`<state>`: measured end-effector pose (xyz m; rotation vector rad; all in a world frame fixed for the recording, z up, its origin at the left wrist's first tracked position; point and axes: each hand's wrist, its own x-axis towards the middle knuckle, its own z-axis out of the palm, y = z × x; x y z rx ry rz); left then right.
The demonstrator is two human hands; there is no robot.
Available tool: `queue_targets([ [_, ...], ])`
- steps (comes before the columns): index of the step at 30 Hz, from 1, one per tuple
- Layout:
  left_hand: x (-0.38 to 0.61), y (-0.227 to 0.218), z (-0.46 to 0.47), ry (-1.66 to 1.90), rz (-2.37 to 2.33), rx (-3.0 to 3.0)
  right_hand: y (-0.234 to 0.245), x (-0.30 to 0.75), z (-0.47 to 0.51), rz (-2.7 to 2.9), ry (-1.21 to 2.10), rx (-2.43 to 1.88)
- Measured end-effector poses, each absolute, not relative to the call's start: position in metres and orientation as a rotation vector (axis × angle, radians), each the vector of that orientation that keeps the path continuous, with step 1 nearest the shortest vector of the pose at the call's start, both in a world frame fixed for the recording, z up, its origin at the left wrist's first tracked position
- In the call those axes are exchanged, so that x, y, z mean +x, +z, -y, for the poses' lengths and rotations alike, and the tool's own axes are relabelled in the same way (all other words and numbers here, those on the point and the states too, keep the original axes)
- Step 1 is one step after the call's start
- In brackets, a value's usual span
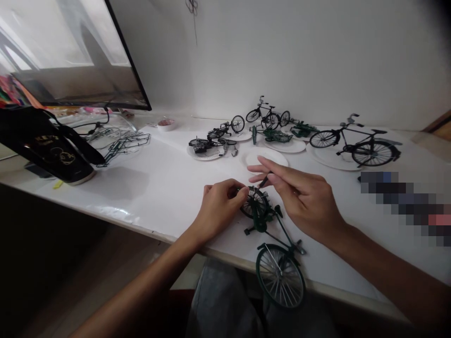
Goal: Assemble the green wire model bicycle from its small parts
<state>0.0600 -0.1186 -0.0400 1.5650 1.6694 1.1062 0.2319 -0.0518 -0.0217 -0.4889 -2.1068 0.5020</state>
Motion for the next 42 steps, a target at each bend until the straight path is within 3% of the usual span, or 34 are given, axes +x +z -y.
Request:
queue_targets([
  [7,0.0606,-0.0397,0.1186,1.106,-1.658,1.565,-0.0208,0.2296,0.0529,2.008,0.432,-0.617],
  [17,0.0609,-0.0412,0.1188,1.115,-1.659,1.577,-0.0185,0.2281,0.0520,1.938,0.869,-0.652],
  [25,0.0607,-0.0403,0.1185,1.099,-1.674,1.561,-0.0204,0.2283,0.0547,2.028,0.718,-0.630],
  [42,0.0603,-0.0430,0.1175,1.130,-1.647,1.592,-0.0214,0.2271,0.0597,1.991,0.709,-0.557],
])
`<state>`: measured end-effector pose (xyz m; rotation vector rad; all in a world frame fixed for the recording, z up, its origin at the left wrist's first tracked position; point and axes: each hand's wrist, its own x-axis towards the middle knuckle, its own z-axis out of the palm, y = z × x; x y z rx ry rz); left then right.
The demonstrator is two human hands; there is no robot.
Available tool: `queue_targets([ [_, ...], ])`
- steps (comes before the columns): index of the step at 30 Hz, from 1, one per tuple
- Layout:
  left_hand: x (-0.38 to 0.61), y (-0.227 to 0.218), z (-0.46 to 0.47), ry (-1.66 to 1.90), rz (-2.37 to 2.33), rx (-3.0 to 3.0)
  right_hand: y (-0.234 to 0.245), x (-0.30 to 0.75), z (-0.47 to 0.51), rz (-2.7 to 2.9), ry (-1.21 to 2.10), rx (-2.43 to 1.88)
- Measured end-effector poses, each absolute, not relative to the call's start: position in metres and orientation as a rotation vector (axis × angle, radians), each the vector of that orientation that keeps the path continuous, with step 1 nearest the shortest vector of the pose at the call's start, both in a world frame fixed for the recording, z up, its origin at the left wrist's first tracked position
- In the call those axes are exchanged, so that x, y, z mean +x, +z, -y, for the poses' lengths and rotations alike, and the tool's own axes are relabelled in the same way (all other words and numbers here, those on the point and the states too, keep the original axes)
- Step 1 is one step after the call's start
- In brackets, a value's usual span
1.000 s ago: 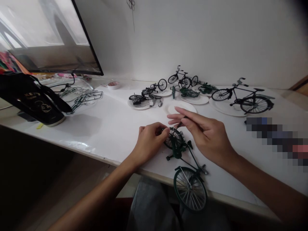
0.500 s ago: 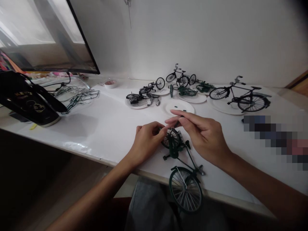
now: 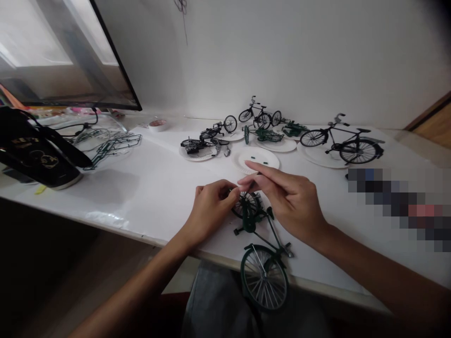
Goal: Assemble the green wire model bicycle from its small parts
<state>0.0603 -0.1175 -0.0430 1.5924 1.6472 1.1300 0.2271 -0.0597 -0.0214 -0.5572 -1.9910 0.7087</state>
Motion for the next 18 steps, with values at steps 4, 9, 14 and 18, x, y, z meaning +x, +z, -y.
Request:
queue_targets([
  [4,0.0612,-0.0448,0.1168,1.132,-1.677,1.560,-0.0176,0.2276,0.0585,1.992,0.758,-0.594],
  [9,0.0613,-0.0439,0.1177,1.125,-1.664,1.583,-0.0209,0.2256,0.0554,1.867,0.784,-0.672],
  [14,0.0612,-0.0424,0.1180,1.125,-1.663,1.593,-0.0243,0.2245,0.0577,1.876,0.742,-0.647],
  [18,0.0615,-0.0426,0.1183,1.134,-1.644,1.583,-0.0232,0.2245,0.0586,1.933,0.772,-0.571],
])
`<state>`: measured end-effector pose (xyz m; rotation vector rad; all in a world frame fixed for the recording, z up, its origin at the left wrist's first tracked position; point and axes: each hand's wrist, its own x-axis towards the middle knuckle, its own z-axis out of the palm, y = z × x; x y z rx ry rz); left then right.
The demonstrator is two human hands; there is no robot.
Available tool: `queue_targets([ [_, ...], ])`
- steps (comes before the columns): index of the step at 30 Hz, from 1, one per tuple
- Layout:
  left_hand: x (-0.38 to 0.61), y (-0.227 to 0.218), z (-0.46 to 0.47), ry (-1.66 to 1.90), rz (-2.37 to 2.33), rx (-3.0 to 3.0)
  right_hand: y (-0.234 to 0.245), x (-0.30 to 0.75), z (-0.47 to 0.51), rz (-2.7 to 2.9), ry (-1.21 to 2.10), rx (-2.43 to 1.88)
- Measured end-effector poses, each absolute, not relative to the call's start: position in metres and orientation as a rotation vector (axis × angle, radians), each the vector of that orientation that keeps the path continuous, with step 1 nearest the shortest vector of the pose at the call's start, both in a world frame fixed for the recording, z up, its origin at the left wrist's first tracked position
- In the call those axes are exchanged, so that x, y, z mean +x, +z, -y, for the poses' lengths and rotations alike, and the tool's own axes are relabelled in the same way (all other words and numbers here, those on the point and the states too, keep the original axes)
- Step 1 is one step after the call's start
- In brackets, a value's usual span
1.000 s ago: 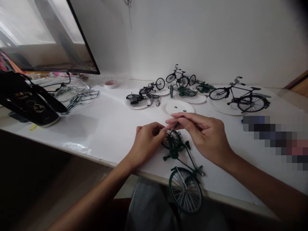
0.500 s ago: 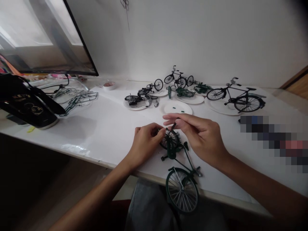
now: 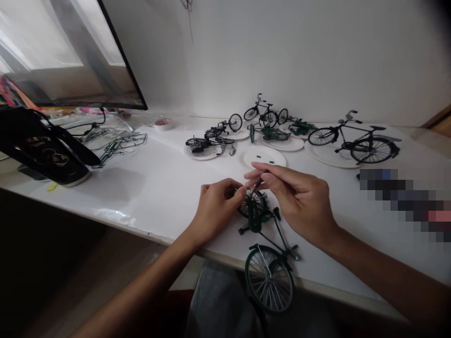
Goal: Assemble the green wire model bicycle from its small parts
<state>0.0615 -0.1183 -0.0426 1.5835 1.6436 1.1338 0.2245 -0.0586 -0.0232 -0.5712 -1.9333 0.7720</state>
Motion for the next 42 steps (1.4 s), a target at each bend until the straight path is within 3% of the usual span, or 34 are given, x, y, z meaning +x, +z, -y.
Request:
queue_targets([
  [33,0.062,-0.042,0.118,1.118,-1.682,1.572,-0.028,0.219,0.057,1.817,0.913,-0.740],
  [42,0.061,-0.042,0.119,1.137,-1.696,1.552,-0.024,0.222,0.064,2.024,0.730,-0.668],
])
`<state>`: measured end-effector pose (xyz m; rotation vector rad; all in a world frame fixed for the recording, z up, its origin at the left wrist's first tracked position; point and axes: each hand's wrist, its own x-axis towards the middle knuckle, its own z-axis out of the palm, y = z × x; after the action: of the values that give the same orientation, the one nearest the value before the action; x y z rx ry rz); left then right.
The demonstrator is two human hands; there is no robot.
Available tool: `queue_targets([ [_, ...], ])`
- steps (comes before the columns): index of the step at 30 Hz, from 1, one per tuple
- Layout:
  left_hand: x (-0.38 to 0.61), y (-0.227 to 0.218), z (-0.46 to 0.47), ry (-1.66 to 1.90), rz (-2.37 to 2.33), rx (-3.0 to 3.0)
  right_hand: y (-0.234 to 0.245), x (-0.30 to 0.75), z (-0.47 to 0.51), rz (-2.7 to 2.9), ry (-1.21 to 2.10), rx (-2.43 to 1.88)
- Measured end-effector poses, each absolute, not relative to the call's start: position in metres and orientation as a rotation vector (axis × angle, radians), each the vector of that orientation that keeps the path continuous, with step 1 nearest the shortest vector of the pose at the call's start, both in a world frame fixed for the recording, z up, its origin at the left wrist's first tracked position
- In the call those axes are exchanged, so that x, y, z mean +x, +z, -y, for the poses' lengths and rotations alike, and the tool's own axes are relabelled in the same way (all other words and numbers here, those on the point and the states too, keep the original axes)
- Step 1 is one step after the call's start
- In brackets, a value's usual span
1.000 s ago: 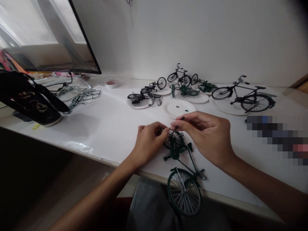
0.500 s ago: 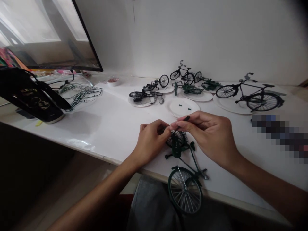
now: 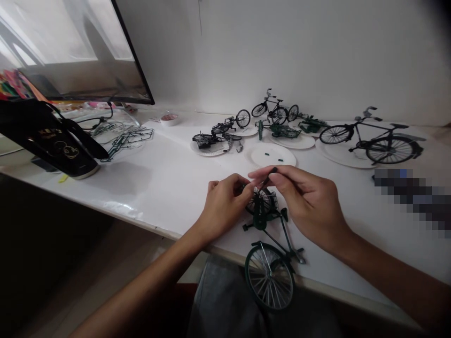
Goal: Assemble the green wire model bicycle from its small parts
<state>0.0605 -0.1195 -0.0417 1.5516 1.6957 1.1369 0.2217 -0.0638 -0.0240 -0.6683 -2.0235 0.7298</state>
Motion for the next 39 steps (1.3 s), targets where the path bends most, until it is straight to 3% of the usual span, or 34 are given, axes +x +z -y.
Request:
queue_targets([
  [7,0.060,-0.043,0.120,1.131,-1.653,1.592,-0.023,0.222,0.061,1.970,0.603,-0.742],
  [25,0.055,-0.032,0.121,1.016,-1.588,1.623,-0.033,0.223,0.057,1.779,0.919,-0.727],
  [39,0.051,-0.034,0.120,1.006,-1.523,1.613,-0.021,0.227,0.060,1.929,0.685,-0.698],
])
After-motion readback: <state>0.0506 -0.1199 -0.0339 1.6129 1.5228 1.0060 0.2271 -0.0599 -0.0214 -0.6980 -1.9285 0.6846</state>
